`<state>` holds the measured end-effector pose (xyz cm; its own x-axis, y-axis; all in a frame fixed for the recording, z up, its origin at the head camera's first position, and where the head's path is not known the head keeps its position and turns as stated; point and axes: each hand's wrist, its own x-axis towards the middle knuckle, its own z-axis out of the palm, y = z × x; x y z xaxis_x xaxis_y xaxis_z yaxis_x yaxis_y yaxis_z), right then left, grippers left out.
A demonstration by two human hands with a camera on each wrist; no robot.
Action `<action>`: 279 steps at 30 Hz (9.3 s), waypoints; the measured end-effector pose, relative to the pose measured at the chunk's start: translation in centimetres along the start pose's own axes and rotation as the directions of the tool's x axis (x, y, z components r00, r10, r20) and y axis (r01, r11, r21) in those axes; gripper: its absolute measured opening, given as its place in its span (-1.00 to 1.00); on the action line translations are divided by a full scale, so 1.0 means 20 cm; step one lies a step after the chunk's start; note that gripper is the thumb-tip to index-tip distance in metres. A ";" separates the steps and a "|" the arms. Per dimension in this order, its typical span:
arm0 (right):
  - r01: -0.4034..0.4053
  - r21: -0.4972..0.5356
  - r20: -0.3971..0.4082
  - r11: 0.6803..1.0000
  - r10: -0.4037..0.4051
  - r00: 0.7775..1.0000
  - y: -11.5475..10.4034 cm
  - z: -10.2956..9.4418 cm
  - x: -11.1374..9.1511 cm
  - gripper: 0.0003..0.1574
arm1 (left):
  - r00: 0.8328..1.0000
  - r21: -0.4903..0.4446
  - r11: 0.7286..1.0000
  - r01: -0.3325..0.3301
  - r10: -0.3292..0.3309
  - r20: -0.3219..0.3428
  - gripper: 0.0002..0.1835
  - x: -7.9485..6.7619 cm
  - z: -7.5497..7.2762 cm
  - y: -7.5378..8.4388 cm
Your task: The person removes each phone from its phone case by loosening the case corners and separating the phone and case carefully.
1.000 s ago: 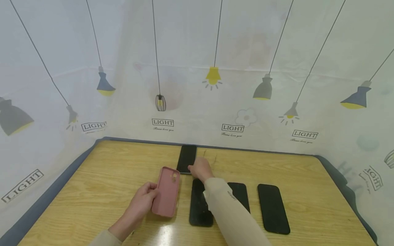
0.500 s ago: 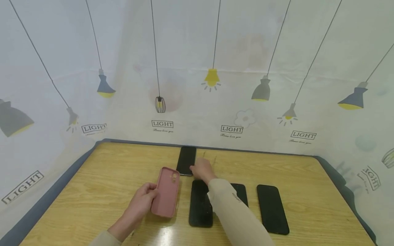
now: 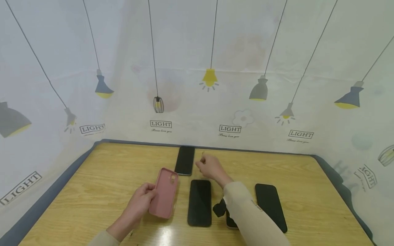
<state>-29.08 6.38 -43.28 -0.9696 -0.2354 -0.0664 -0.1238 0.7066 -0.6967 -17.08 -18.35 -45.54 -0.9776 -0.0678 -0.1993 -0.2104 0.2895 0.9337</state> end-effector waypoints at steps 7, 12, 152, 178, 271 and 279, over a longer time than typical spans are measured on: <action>0.020 0.007 -0.011 1.000 -0.020 1.000 0.03 -0.05 -0.08 -0.74 | 1.000 0.007 1.000 0.001 -0.001 0.019 -0.68 0.01 0.00 -0.01; 0.058 -0.011 -0.017 0.998 -0.058 0.998 0.05 -0.07 -0.13 -0.74 | 1.000 0.005 1.000 0.016 -0.016 0.019 -0.68 0.01 0.01 -0.03; 0.143 -0.101 -0.131 0.985 -0.156 0.979 0.32 -0.04 -0.39 -0.86 | 0.996 0.641 0.763 -0.076 0.029 0.084 0.06 0.06 0.65 0.13; 0.164 -0.063 -0.162 0.984 -0.172 0.972 0.28 -0.03 -0.37 -0.78 | 0.984 0.328 0.934 -0.144 0.102 0.143 -0.42 -0.01 0.56 0.13; 0.364 0.006 0.048 0.932 -0.363 0.930 0.11 -0.03 -0.36 -0.53 | 0.915 0.062 0.953 -0.295 0.264 0.304 -0.74 -0.10 0.36 0.15; 0.359 0.239 0.150 0.902 -0.400 0.904 0.13 -0.10 -0.36 -0.52 | 0.917 0.050 0.952 -0.303 0.278 0.285 -0.71 -0.09 0.32 0.13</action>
<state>-22.92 11.18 -43.18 -0.7956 -0.5955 0.1113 -0.4096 0.3935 -0.8230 -15.94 -11.33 -44.71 -0.9570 0.2901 -0.0082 0.0962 0.3436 0.9342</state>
